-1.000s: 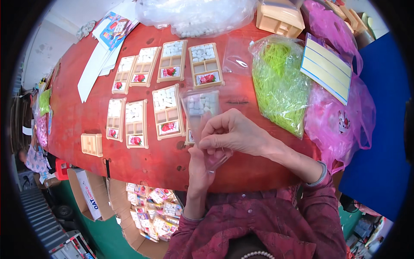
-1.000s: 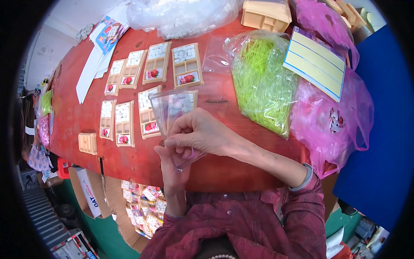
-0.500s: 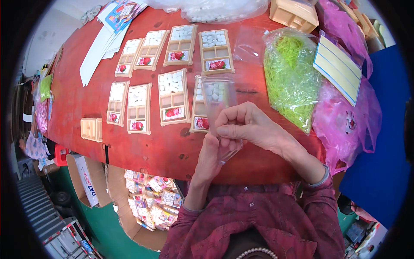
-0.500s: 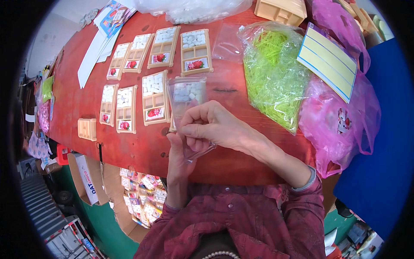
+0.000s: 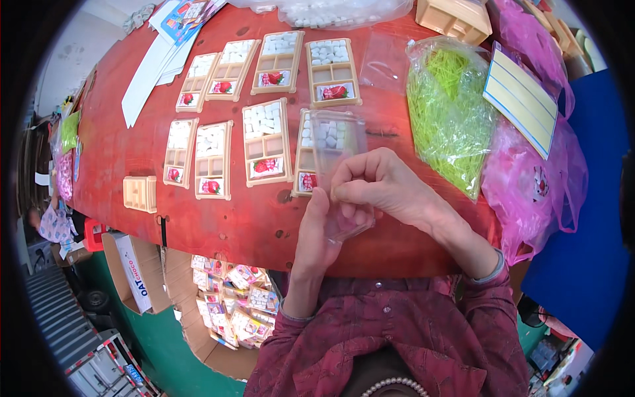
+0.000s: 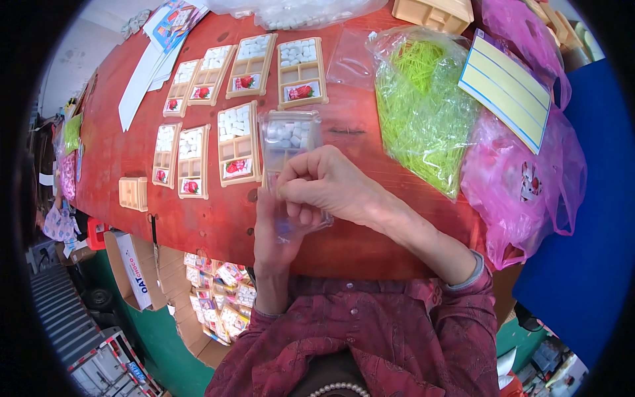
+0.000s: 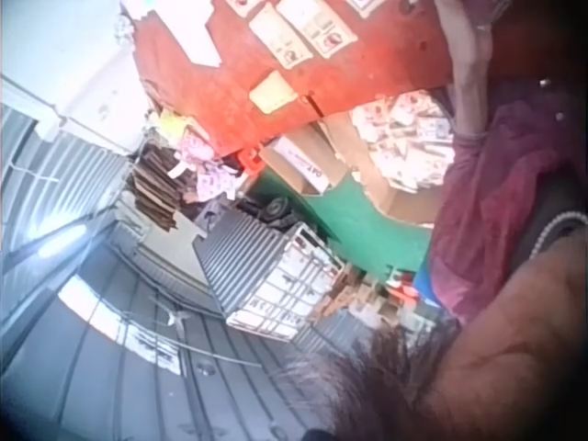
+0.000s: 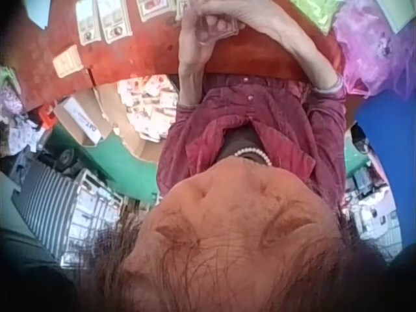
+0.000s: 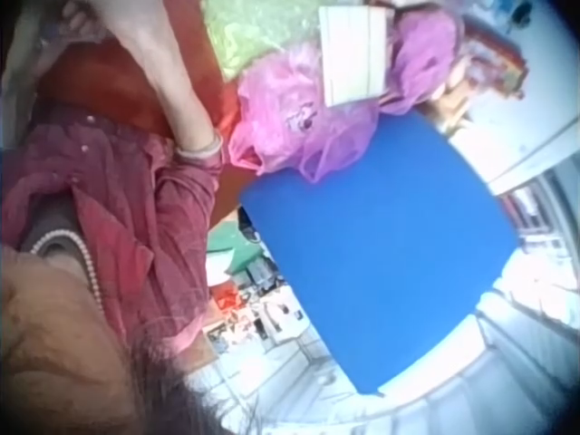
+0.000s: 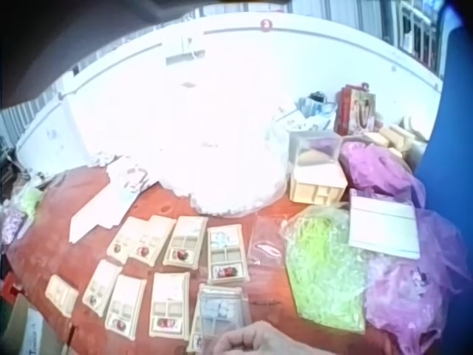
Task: Organizing and packaging small items into partitioned wooden trays and plastic bags.
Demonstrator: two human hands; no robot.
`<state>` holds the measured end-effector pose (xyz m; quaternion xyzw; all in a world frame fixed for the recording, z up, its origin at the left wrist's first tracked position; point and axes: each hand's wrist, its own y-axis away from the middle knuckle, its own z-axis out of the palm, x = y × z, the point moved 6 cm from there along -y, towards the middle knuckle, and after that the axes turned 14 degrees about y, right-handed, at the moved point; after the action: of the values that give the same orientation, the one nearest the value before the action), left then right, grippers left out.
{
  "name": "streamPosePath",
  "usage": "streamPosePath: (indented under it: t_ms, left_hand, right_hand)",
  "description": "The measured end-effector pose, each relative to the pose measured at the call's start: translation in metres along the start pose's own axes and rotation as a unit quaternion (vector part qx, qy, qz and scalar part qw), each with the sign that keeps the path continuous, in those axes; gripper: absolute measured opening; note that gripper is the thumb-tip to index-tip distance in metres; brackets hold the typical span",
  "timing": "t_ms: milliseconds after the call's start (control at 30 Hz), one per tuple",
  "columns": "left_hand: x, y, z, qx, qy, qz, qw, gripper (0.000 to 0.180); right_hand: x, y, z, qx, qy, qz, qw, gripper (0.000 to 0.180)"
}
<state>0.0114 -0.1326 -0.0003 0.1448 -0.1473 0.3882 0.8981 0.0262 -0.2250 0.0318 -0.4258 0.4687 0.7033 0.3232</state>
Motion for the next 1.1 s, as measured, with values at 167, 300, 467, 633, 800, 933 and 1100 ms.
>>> streamPosePath:
  t_ms: [167,300,467,633,800,933,1100]
  left_hand:
    - [0.004,0.000,0.007,0.031,0.039,-0.014,0.999,0.060]
    - [0.019,0.005,-0.002,0.072,-0.032,0.040,0.996,0.061]
    - [0.044,0.016,-0.003,0.095,-0.192,0.139,0.967,0.068]
    - [0.044,0.020,-0.007,0.099,-0.196,0.147,0.964,0.067]
    - [0.032,0.017,-0.013,0.095,-0.206,0.125,0.966,0.067]
    - [0.030,0.016,-0.014,0.079,-0.163,0.094,0.979,0.065]
    - [0.026,0.015,-0.011,0.079,-0.150,0.079,0.982,0.067]
  right_hand:
    - [-0.015,0.015,-0.008,0.031,0.020,0.007,0.999,0.014]
    - [-0.046,0.051,-0.028,0.140,0.078,0.006,0.987,0.013]
    - [-0.059,0.093,-0.048,0.240,0.159,0.047,0.956,0.012]
    - [-0.022,0.068,-0.044,0.231,0.222,0.070,0.945,0.010]
    - [0.000,0.029,-0.042,0.219,0.402,0.012,0.889,0.013]
    - [-0.020,0.004,-0.066,0.348,0.552,-0.099,0.752,0.011]
    - [-0.023,-0.049,-0.111,0.405,0.692,-0.123,0.585,0.004]
